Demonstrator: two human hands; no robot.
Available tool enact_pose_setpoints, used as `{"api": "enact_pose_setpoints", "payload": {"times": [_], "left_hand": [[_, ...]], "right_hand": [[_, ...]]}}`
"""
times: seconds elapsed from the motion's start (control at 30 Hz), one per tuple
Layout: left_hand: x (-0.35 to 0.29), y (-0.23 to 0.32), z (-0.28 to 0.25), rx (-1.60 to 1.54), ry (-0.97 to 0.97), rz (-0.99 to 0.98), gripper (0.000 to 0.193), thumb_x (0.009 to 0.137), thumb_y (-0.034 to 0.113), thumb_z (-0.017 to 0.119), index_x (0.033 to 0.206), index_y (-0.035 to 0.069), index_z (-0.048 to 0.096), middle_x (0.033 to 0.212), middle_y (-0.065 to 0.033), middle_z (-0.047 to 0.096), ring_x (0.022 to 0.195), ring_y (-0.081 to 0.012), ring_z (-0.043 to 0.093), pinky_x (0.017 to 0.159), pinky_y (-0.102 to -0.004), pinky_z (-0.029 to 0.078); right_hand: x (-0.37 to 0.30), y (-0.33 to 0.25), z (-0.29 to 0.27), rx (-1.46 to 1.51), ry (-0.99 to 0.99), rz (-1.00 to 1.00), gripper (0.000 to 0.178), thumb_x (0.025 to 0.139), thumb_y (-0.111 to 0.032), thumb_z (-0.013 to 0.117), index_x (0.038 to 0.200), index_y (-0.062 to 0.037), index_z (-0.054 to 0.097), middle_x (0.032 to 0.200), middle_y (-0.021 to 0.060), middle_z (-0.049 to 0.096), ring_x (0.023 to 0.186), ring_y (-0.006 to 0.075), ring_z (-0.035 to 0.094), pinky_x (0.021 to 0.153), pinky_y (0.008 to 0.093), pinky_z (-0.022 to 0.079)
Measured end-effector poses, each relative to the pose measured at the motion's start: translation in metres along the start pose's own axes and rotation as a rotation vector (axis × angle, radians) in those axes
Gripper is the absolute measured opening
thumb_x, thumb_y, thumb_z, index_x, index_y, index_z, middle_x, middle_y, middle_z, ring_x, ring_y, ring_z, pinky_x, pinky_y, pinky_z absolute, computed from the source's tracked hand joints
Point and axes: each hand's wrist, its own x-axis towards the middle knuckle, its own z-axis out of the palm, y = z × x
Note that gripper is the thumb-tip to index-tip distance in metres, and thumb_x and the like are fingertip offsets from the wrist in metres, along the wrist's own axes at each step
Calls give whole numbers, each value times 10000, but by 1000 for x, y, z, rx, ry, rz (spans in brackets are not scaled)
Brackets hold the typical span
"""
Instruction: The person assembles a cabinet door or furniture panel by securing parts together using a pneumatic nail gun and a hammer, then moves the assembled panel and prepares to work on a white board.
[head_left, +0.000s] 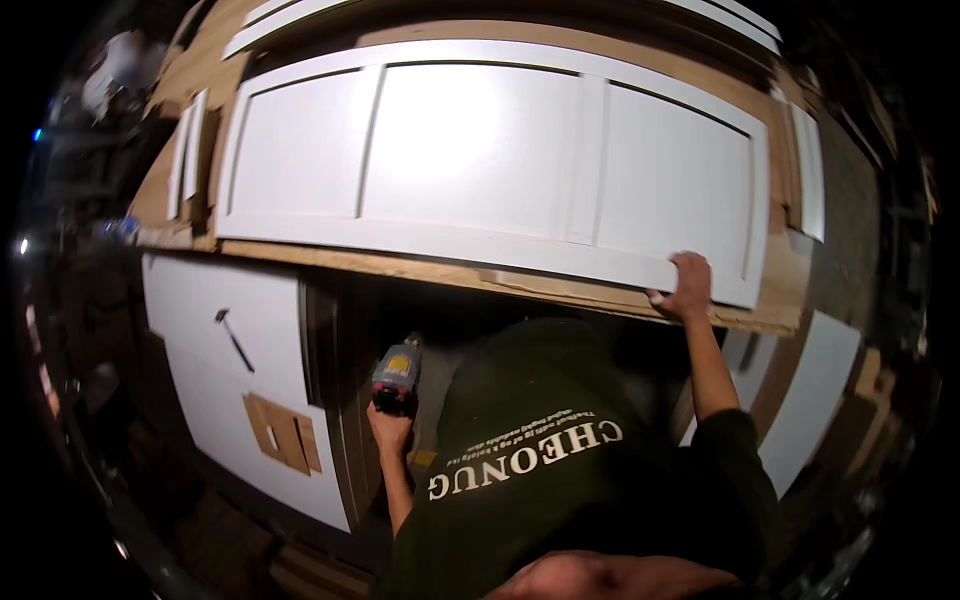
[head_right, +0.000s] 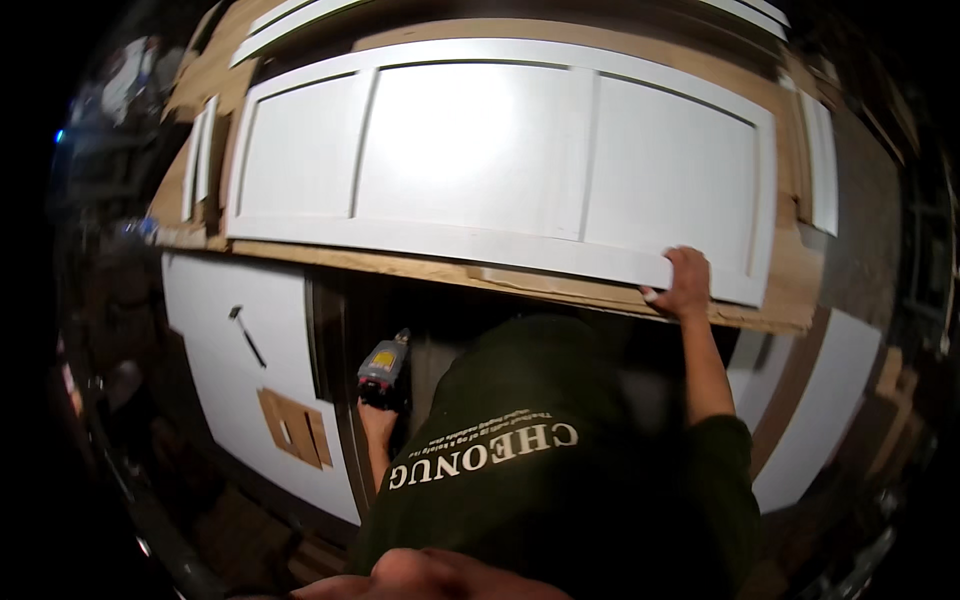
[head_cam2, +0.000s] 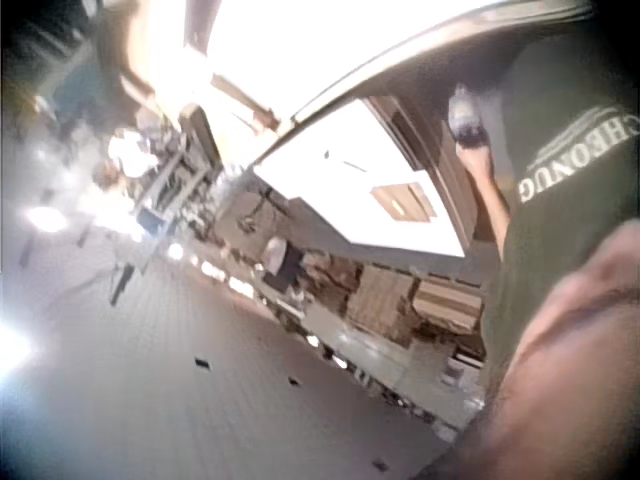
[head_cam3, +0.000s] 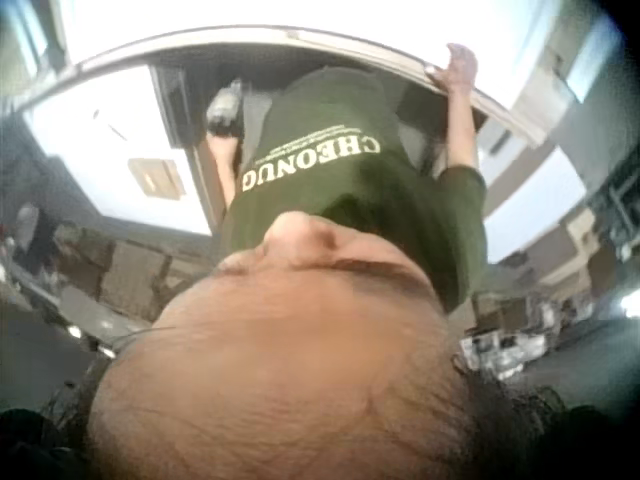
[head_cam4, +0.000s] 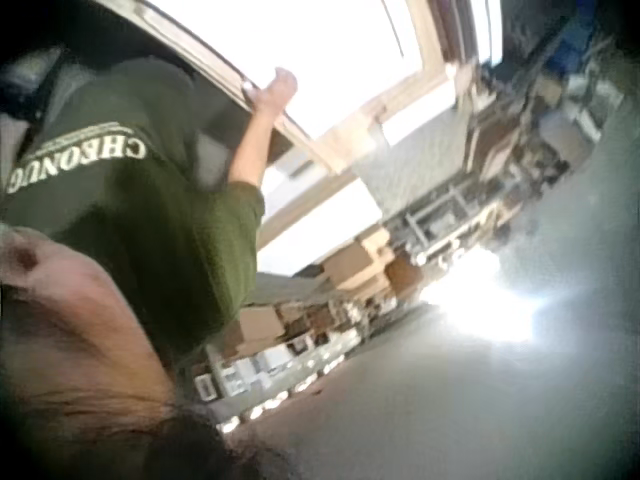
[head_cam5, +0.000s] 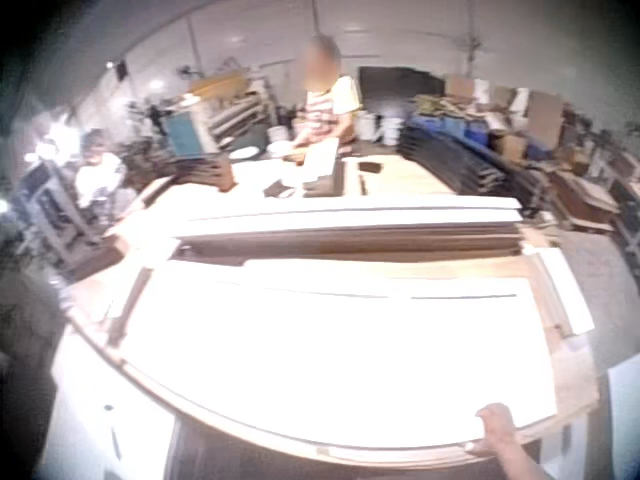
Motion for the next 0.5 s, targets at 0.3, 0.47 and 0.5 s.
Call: {"api": "enact_pose_setpoints", "payload": {"times": [0.3, 0.47, 0.5], "left_hand": [[64, -52, -52, 299, 189, 135, 349, 674, 227, 705, 925, -2, 624, 877, -237, 648, 884, -419, 620, 757, -462, 499], [136, -73, -101, 265, 318, -490, 470, 655, 315, 733, 984, -8, 639, 962, -242, 669, 955, -391, 641, 828, -440, 508], [153, -94, -113, 220, 260, -419, 472, 659, 310, 729, 1005, 5, 630, 977, -238, 668, 961, -388, 639, 836, -441, 504]], "right_hand": [[-16, 27, 11, 130, -66, 25, 605, 660, -399, 737, 1065, -2, 525, 1020, 179, 545, 982, 370, 509, 839, 457, 421], [55, -88, 11, 291, 293, -123, 667, 756, -458, 737, 1231, -45, 515, 1207, 158, 505, 1112, 313, 482, 807, 372, 501], [74, -115, 20, 315, 248, -156, 625, 748, -379, 740, 1229, -49, 516, 1225, 154, 499, 1134, 315, 472, 841, 379, 490]]}}
